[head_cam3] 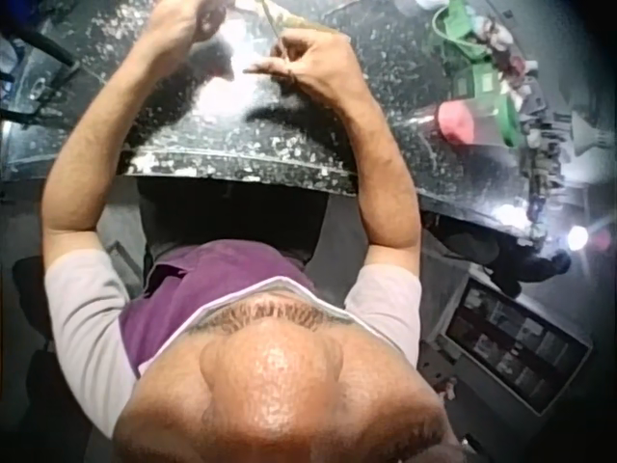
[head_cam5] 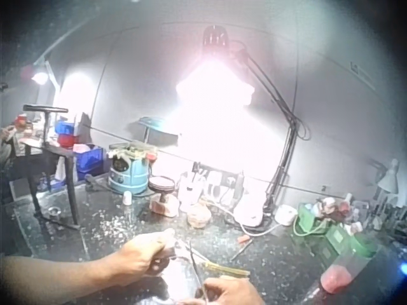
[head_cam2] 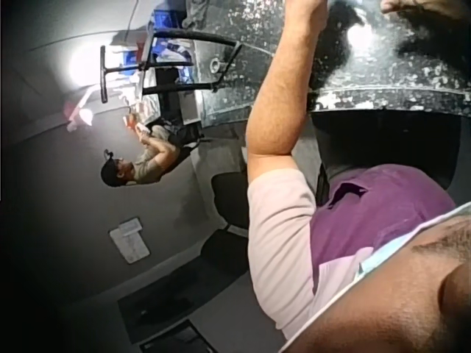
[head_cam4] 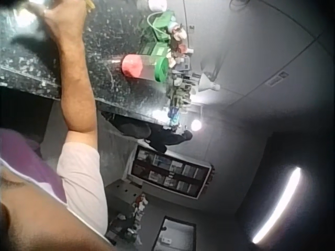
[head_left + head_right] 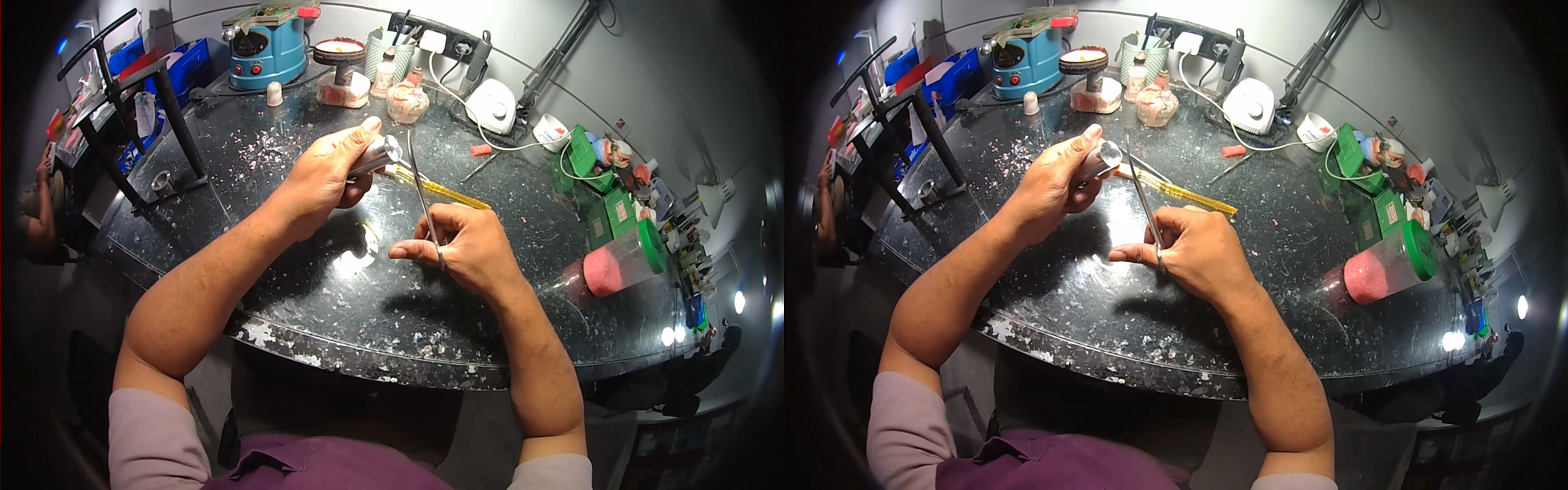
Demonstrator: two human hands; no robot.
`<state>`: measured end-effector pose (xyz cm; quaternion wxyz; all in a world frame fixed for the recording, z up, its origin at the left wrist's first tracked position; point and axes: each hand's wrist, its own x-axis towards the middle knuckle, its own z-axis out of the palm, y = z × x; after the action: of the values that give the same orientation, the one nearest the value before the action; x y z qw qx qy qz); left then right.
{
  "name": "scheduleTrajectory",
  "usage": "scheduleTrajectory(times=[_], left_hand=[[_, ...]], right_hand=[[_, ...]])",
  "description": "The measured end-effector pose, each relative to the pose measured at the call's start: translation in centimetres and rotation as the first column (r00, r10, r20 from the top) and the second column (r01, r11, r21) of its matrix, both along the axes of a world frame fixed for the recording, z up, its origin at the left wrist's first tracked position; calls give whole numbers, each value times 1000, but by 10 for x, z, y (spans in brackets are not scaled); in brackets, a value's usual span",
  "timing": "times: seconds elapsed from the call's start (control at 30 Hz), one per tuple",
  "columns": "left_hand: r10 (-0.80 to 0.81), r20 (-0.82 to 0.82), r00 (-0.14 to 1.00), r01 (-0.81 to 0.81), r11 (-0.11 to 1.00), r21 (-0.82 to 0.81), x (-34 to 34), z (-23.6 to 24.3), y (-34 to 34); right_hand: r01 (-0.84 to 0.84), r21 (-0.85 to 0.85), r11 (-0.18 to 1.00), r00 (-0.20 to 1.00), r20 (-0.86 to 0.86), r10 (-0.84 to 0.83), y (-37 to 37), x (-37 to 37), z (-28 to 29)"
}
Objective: The person uses scissors to cut a strip of white liner material and fits it inside a metal casting ring on a laboratory bench.
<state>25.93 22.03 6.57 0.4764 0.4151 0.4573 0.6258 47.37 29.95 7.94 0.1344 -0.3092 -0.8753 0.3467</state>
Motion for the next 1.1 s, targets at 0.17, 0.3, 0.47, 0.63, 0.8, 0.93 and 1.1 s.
scheduleTrajectory(times=[0.17,0.3,0.47,0.63,0.8,0.93,1.1], left_hand=[[75,-102,992,-64,992,106,7,-1,0],[63,-211,975,-19,979,202,11,-1,-1],[-10,-230,973,67,969,240,13,-6,1],[22,-314,949,61,966,251,18,-6,-1],[90,-362,928,51,930,363,21,-9,-1],[28,-322,946,71,954,292,16,-3,-5],[22,-257,966,48,963,263,15,0,-5]], right_hand=[[-45,99,994,998,44,41,4,-1,-8],[-73,96,993,997,24,71,3,0,-7],[-84,156,984,996,29,80,-1,-1,-6],[-94,192,977,995,62,84,-3,0,-3],[-90,264,960,993,95,67,-4,-1,-2],[-72,345,936,995,84,46,-3,-1,-2],[-49,337,940,998,-20,59,1,0,-5]])
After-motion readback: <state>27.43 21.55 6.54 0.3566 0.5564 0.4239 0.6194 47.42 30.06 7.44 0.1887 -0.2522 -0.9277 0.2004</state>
